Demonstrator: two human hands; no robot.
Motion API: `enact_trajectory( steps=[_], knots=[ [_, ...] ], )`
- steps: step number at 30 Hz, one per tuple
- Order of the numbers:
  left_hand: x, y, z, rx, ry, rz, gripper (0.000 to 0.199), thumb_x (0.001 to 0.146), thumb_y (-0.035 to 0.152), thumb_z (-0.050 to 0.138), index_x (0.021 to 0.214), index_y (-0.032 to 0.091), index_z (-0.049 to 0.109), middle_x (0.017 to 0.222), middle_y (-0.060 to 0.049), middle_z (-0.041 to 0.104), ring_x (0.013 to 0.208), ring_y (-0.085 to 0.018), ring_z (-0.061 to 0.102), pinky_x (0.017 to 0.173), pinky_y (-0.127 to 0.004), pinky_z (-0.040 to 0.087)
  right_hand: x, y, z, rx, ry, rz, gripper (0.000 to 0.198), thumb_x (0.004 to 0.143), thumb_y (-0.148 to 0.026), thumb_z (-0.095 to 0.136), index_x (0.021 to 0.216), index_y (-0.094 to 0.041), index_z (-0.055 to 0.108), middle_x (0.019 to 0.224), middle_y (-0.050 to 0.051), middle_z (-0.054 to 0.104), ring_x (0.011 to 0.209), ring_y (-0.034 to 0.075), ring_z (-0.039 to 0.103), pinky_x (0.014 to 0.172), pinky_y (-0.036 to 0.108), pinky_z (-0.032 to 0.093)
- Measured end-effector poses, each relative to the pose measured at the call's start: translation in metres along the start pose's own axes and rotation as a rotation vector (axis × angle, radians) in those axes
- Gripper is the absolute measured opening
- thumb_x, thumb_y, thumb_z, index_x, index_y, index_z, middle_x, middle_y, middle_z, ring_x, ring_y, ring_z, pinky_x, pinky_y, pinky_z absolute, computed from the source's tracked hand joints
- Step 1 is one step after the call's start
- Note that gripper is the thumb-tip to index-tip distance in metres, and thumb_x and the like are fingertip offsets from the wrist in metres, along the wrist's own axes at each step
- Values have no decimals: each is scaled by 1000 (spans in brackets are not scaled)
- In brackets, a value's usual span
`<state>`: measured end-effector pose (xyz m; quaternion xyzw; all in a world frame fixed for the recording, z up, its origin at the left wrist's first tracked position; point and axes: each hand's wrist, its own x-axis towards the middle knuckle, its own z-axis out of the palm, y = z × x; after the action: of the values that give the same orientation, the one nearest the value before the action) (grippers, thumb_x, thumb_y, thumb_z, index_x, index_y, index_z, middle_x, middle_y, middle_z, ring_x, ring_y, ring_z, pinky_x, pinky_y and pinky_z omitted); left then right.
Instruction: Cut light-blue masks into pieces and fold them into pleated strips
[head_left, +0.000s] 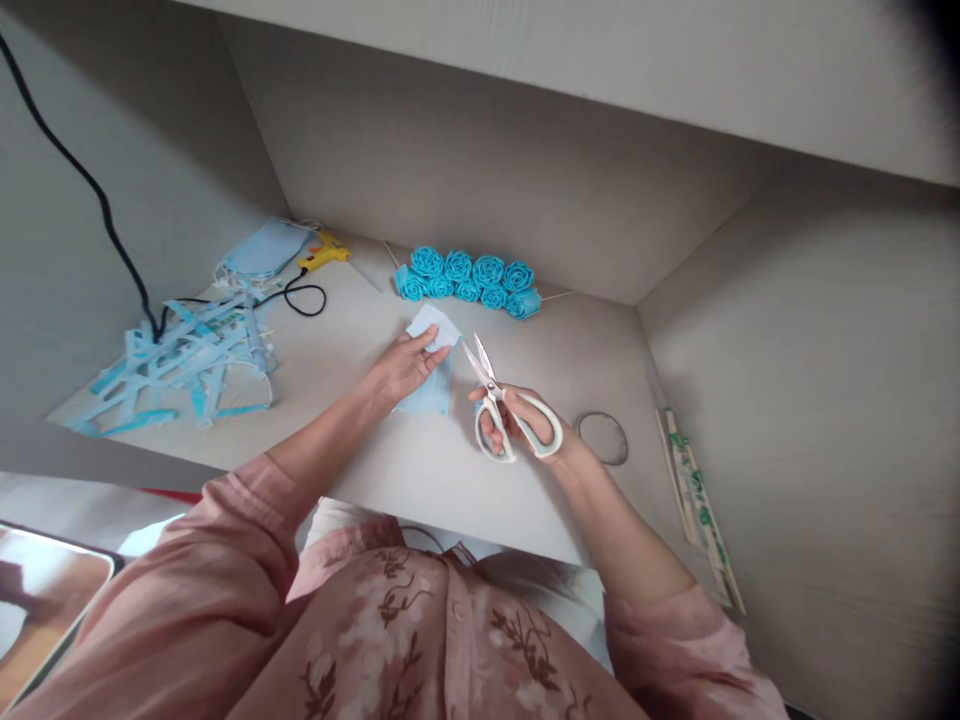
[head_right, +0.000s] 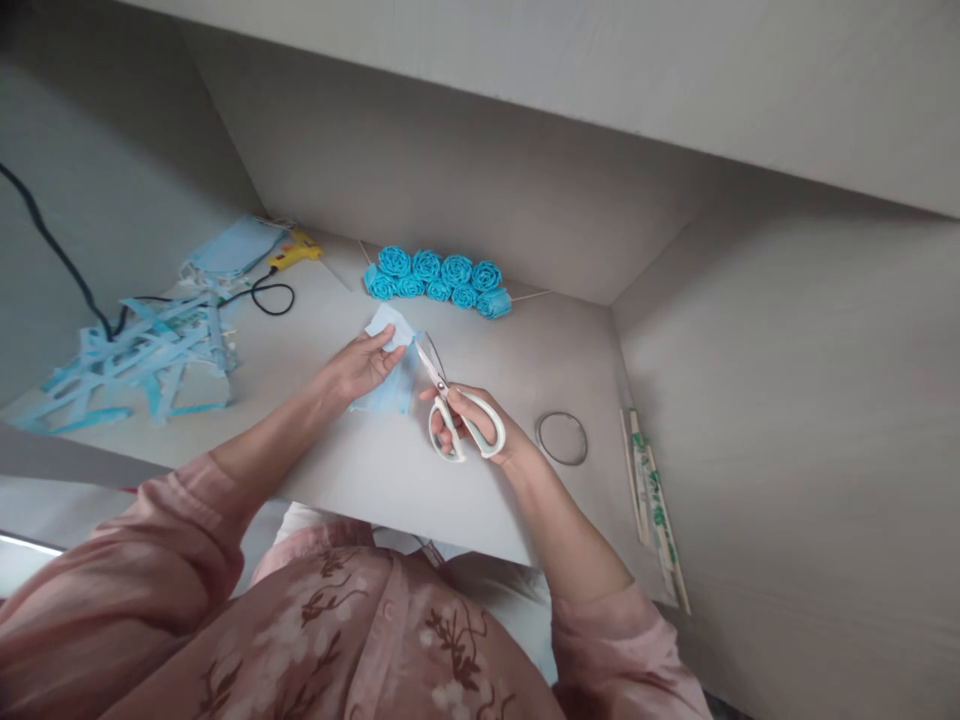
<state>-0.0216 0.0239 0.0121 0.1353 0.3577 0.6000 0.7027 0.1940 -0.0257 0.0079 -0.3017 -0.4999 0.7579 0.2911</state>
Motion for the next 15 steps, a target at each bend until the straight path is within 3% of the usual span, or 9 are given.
enact_trajectory(
  steps=[15],
  knots=[
    [-3, -2, 0, 60, -78, -26, 5, 84, 6, 66, 84, 10, 63, 75, 0, 70, 65, -7, 67, 68, -18, 58, 2, 1, -2, -23, 7, 4, 54, 82, -60, 64, 109, -14, 65, 69, 2, 65, 50, 11, 57, 46, 25, 53]
  ],
)
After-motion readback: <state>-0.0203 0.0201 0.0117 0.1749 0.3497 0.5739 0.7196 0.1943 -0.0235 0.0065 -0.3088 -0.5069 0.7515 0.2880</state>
